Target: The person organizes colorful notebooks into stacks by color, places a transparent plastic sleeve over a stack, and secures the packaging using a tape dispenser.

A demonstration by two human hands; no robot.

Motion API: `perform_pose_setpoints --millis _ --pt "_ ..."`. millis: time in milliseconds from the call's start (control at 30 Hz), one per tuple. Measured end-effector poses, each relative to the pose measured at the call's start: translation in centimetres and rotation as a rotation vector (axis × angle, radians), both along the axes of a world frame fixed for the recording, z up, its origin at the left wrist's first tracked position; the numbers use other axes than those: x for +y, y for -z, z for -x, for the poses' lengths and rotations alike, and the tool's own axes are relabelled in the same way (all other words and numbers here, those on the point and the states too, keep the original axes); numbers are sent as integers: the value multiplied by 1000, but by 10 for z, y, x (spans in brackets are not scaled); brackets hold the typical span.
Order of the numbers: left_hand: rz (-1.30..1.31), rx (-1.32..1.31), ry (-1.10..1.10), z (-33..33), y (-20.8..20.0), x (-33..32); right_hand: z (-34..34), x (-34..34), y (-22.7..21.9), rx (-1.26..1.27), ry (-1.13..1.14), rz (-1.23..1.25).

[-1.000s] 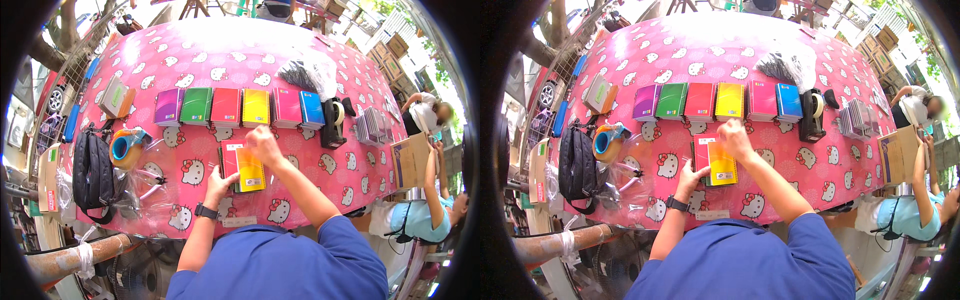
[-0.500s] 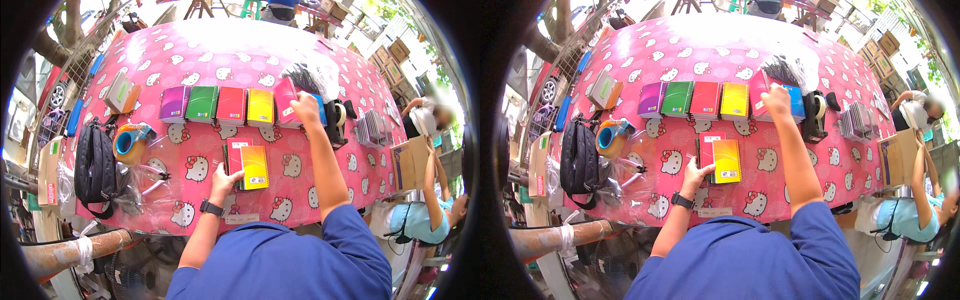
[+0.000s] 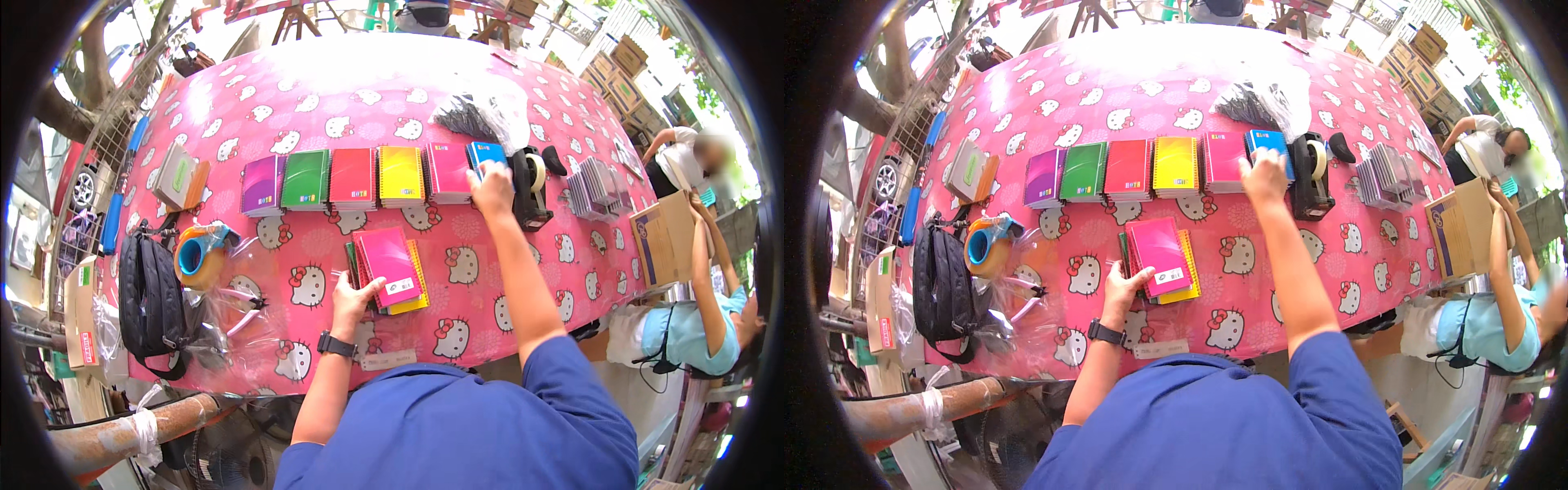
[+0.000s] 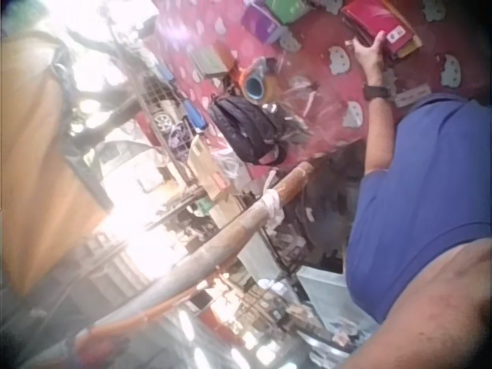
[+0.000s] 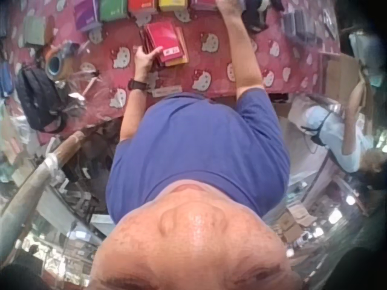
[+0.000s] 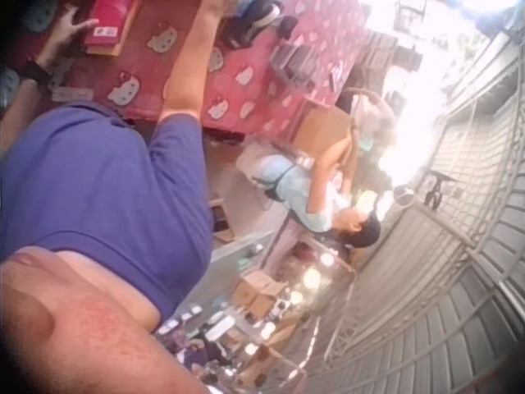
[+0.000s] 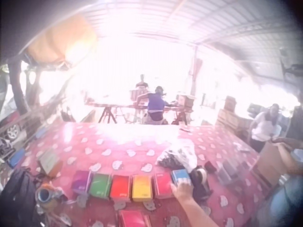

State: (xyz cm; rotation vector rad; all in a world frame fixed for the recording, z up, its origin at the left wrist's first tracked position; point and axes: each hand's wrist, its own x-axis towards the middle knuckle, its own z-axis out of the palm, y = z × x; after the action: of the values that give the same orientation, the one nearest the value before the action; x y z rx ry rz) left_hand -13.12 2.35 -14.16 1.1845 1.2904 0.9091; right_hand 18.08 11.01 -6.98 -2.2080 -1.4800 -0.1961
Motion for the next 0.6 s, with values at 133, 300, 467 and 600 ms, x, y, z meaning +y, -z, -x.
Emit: perform_pose_setpoints --millis 133,300,467,600 --pt "3 -5 -16 4 4 -1 -24 32 0 -102 277 298" --pt "-15 55 -33 7 6 -1 -19 46 -26 -78 96 600" --pt "-17 23 -16 2 -1 -1 -29 44 -50 -185 122 435" --pt "-3 71 -21 10 15 -2 -2 -20 -62 653 -172 127"
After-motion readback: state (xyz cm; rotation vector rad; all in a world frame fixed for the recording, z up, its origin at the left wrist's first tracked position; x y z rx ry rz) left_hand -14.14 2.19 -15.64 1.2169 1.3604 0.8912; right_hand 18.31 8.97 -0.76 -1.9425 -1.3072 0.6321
